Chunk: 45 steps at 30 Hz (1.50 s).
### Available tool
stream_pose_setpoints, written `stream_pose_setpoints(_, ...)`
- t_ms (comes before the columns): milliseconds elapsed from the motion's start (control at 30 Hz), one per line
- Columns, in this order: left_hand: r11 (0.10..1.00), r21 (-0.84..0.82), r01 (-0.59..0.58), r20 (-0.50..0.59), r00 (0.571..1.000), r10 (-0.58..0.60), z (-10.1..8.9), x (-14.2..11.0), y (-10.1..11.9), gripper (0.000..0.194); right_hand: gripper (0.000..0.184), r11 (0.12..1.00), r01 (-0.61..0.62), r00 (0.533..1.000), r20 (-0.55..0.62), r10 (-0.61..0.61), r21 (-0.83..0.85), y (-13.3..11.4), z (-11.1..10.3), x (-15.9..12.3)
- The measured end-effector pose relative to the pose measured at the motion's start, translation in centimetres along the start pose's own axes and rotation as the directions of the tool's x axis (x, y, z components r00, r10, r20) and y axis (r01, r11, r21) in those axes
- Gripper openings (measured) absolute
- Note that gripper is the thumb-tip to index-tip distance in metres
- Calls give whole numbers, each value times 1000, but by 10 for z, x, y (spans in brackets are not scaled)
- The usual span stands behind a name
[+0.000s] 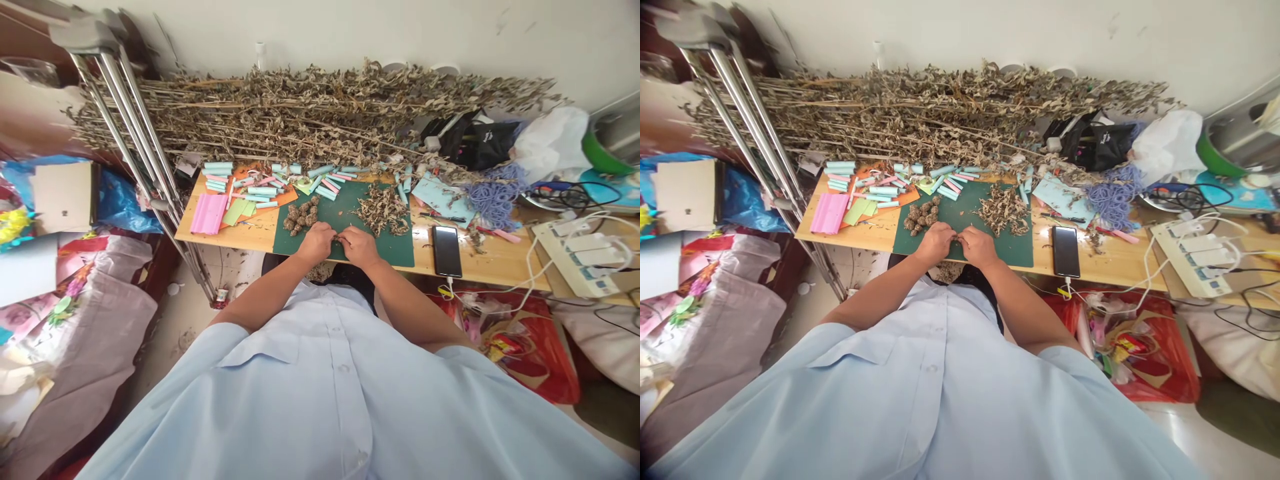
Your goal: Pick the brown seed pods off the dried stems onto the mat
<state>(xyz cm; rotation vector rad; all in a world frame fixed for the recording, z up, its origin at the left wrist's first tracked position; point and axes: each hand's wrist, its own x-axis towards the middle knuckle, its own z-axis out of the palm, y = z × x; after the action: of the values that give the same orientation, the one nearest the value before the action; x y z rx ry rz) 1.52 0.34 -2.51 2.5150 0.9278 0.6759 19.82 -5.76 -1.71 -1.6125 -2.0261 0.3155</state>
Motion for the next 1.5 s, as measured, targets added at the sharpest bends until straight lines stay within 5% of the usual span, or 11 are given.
stream_pose_setpoints(500,1000,3,6,-4,1000,-6,0,-1,1,32,23,1000,-14,1000,3,14,-9,-2,-1,0)
stream_pose_setpoints(1133,999,35,9,-45,999,-7,0,-3,2,33,25,992,-61,979,-188,81,110,7,8,2)
stream_pose_setpoints(1500,998,58,-7,-25,1000,8,-3,-3,5,33,35,999,-11,1000,11,12,-41,-8,-1,-3)
